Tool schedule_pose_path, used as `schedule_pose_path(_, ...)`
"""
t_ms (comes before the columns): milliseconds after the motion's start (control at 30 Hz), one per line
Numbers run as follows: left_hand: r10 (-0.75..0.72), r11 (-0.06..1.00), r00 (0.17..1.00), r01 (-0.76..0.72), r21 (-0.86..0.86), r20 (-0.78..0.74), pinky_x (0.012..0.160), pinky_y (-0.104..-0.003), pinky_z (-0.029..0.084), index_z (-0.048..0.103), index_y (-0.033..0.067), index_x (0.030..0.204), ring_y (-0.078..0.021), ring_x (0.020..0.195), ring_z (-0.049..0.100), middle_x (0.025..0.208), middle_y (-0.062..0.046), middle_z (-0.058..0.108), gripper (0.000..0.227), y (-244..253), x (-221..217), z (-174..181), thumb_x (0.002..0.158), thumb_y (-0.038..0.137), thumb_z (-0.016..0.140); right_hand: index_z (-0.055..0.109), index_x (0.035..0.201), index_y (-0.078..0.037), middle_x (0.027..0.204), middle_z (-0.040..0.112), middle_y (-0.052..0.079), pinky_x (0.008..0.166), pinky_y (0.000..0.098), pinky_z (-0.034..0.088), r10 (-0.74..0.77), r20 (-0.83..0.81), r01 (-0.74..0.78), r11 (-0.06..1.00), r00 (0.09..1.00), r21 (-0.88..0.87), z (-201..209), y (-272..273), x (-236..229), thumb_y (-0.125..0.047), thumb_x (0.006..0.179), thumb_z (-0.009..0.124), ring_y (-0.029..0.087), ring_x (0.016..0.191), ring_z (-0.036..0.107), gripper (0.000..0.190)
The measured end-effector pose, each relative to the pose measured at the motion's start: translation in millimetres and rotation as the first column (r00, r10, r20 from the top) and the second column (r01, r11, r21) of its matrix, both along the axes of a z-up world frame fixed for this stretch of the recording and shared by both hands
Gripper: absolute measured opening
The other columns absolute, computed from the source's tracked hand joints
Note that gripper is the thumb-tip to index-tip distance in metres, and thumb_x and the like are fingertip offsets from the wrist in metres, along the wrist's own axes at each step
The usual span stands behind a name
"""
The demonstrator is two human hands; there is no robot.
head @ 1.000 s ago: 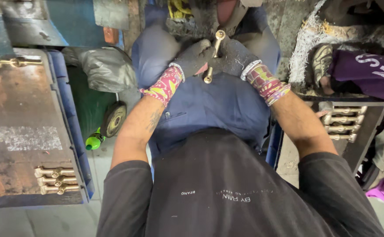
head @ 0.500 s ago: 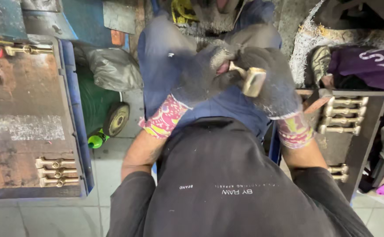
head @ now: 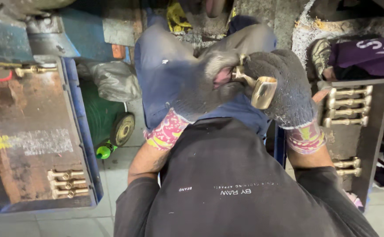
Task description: The person sits on the floor and repeatedly rubs small brass-colored metal parts against a grinding wheel to smooth or polish their surfaces. The person handles the parts one at a time, rotating them to treat different sides, and places finished pieces into a nearby tray.
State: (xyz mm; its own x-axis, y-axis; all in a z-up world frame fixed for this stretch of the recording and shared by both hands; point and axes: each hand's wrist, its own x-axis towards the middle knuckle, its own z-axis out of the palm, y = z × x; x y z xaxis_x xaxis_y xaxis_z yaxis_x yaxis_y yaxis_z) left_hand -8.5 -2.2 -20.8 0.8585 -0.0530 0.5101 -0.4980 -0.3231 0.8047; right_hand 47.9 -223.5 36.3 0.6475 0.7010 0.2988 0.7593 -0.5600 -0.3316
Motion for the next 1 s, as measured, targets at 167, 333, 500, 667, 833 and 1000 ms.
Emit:
schedule_pose_path(167, -0.286, 0.935, 0.754, 0.084, -0.345, -0.591, 0.078, -0.029, 0.058, 0.065, 0.0017, 0.122, -0.0133, 0.086, 0.07, 0.098, -0.008, 0.073, 0.026, 15.9, -23.0, -32.4, 0.099, 0.014, 0.067, 0.063, 0.13, -0.01, 0.133, 0.064, 0.013, 0.11, 0.0499, 0.049, -0.068, 0.117, 0.064, 0.997, 0.991, 0.043, -12.6, 1.5, -6.2, -0.023, 0.097, 0.074, 0.036, 0.124, 0.062, 0.037)
schedule_pose_path(333, -0.226, 0.951, 0.756, 0.036, -0.306, -0.614, 0.073, -0.027, 0.054, 0.046, 0.0042, 0.143, -0.0117, 0.085, 0.064, 0.106, -0.004, 0.066, 0.042, 0.5, -31.4, -49.0, 0.106, 0.022, 0.053, 0.055, 0.137, -0.015, 0.137, 0.061, 0.015, 0.111, 0.0474, 0.049, -0.048, -0.247, 0.104, 0.97, 0.968, 0.219, -20.8, 22.6, -14.0, -0.027, 0.096, 0.075, 0.036, 0.127, 0.06, 0.047)
schedule_pose_path(500, -0.504, 0.355, 0.733, -0.306, -0.883, -0.456, 0.103, -0.038, 0.056, 0.045, 0.0022, 0.136, -0.019, 0.109, 0.067, 0.119, -0.008, 0.062, 0.047, -3.9, -15.5, -32.8, 0.096, 0.017, 0.065, 0.047, 0.143, -0.017, 0.141, 0.053, 0.02, 0.116, 0.0508, 0.045, 0.085, -0.083, -0.021, 0.813, 0.993, 0.582, -35.1, 23.1, -15.2, -0.03, 0.091, 0.08, 0.041, 0.135, 0.052, 0.063)
schedule_pose_path(667, -0.293, 0.736, 0.881, -0.04, -0.676, -0.371, 0.057, -0.028, 0.045, 0.055, -0.0026, 0.121, -0.0179, 0.066, 0.057, 0.102, -0.018, 0.07, 0.053, 47.7, 13.5, -23.4, 0.085, 0.029, 0.078, 0.044, 0.15, -0.002, 0.143, 0.057, 0.022, 0.112, 0.0486, 0.05, -0.485, -0.159, 0.51, 0.82, 0.86, 0.259, -96.8, -67.4, -19.8, -0.026, 0.094, 0.089, 0.042, 0.132, 0.059, 0.077)
schedule_pose_path(833, -0.09, 0.717, 0.895, -0.246, -0.652, -0.437, 0.08, -0.027, 0.054, 0.051, 0.0019, 0.128, -0.0162, 0.095, 0.061, 0.113, -0.008, 0.06, 0.052, 113.3, 18.6, -86.2, 0.093, 0.028, 0.08, 0.043, 0.147, 0.006, 0.129, 0.062, 0.026, 0.1, 0.041, 0.056, -0.926, -0.272, 0.965, 0.245, 0.262, 0.098, -180.2, -175.3, -20.8, -0.03, 0.093, 0.086, 0.034, 0.116, 0.065, 0.077)
schedule_pose_path(1000, 0.03, 0.756, 0.819, -0.394, -0.523, -0.573, 0.075, -0.029, 0.053, 0.054, 0.0032, 0.125, -0.0173, 0.089, 0.062, 0.105, -0.007, 0.061, 0.037, 157.4, 35.6, -167.6, 0.1, 0.025, 0.07, 0.053, 0.134, 0.003, 0.117, 0.069, 0.026, 0.088, 0.0464, 0.053, -0.892, -0.305, 0.885, 0.409, 0.334, -0.225, -212.8, -220.1, -29.6, -0.041, 0.097, 0.082, 0.04, 0.103, 0.067, 0.064)
